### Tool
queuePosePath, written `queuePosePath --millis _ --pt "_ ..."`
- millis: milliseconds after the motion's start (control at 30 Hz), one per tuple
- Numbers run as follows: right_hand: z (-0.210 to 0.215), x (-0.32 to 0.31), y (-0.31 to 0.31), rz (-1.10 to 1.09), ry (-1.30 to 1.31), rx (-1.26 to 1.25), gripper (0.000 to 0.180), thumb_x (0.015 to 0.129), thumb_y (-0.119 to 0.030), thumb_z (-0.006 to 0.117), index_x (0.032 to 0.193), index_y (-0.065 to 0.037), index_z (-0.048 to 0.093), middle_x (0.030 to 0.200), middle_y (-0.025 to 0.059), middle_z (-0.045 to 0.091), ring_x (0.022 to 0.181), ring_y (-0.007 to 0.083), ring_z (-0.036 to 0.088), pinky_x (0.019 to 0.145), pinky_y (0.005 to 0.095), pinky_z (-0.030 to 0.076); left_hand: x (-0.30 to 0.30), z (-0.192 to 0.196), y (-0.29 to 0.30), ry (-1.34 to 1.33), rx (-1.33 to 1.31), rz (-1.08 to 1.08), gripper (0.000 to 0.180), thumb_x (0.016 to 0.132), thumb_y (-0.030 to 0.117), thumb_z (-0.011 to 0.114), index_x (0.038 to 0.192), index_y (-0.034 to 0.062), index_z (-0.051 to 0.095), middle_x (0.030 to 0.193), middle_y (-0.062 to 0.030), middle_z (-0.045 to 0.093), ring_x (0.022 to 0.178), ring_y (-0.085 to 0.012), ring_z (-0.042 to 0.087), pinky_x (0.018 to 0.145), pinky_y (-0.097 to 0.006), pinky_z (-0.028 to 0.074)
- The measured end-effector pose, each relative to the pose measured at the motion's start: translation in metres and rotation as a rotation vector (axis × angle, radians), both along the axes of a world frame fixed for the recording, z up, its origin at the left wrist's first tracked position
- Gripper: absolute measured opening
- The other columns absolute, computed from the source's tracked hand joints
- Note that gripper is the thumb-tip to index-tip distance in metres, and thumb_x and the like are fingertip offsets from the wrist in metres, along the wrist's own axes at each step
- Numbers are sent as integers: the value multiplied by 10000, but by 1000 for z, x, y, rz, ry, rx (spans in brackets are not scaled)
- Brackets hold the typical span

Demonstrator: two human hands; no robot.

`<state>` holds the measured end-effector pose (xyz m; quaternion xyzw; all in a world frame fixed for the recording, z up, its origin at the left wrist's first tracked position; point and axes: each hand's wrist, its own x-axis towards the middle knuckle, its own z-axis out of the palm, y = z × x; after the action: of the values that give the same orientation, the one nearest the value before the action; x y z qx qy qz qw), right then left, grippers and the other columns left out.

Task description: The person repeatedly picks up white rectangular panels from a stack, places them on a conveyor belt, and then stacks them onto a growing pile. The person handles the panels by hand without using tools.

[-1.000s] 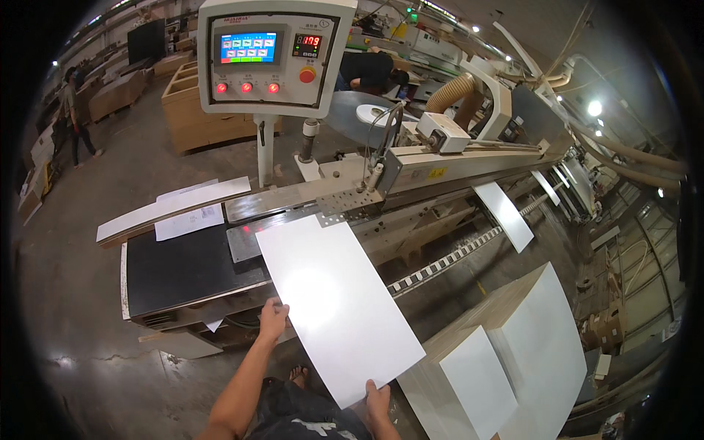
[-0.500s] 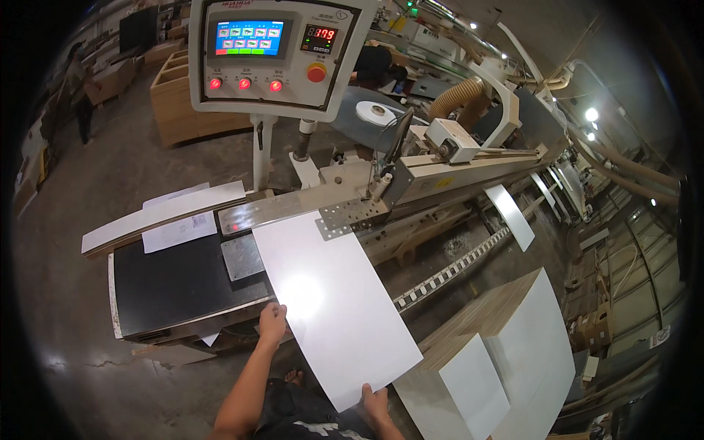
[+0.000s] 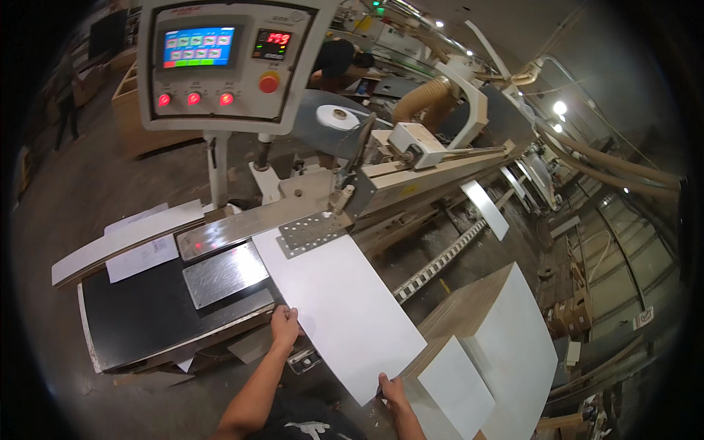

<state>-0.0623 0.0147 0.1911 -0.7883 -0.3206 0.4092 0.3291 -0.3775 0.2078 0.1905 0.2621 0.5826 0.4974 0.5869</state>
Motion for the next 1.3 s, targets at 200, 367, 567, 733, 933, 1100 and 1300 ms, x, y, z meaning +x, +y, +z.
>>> queuePosePath --millis 200,367,567,733,933,1100,1300 --pt "12 24 24 -199 68 -37 318 988 -259 600 1061 50 608 855 144 656 632 244 661 458 389 539 51 -13 34 -76 -23 -15 190 998 140 559 1068 -34 525 869 -125 624 616 -193 635 448 -335 557" --pt "41 35 24 -417 465 195 406 1008 -305 572 1222 33 499 792 80 594 609 192 634 471 333 531 86 -19 68 -23 -28 -57 230 1022 187 537 1125 -15 501 937 -130 598 640 -204 626 467 -341 562" --pt "0 93 -100 -608 422 141 562 991 -280 592 1404 -8 324 966 163 658 645 248 676 502 348 552 101 -16 101 -485 -165 -361 228 1044 278 485 873 142 422 693 8 376 518 -141 383 455 -279 337" --pt "-90 196 -263 -1034 495 229 486 1006 -216 530 1390 -23 302 1131 267 619 722 374 690 558 495 596 82 71 49 -368 67 -444 186 1037 327 481 967 155 473 721 13 388 586 -141 399 519 -317 365" --pt "-136 341 -394 -1659 304 306 608 989 -235 552 1476 -210 188 1037 208 573 607 302 599 461 452 539 77 110 -97 -182 -14 -354 185 1024 336 526 1040 152 512 872 -16 528 706 -170 516 607 -344 425" --pt "-142 428 -438 -1648 134 231 676 960 -239 604 1521 -254 229 938 117 570 595 195 519 438 403 495 112 23 -203 117 -272 -467 335 1012 320 525 1265 100 542 1110 -77 627 1015 -270 625 806 -409 518" --pt "-187 460 -450 -1518 -78 56 581 902 -163 622 1438 -105 405 1025 178 671 816 330 672 691 460 568 130 -65 -263 22 -529 -529 377 1011 409 527 1263 131 495 1204 -85 556 1046 -249 585 810 -403 494"
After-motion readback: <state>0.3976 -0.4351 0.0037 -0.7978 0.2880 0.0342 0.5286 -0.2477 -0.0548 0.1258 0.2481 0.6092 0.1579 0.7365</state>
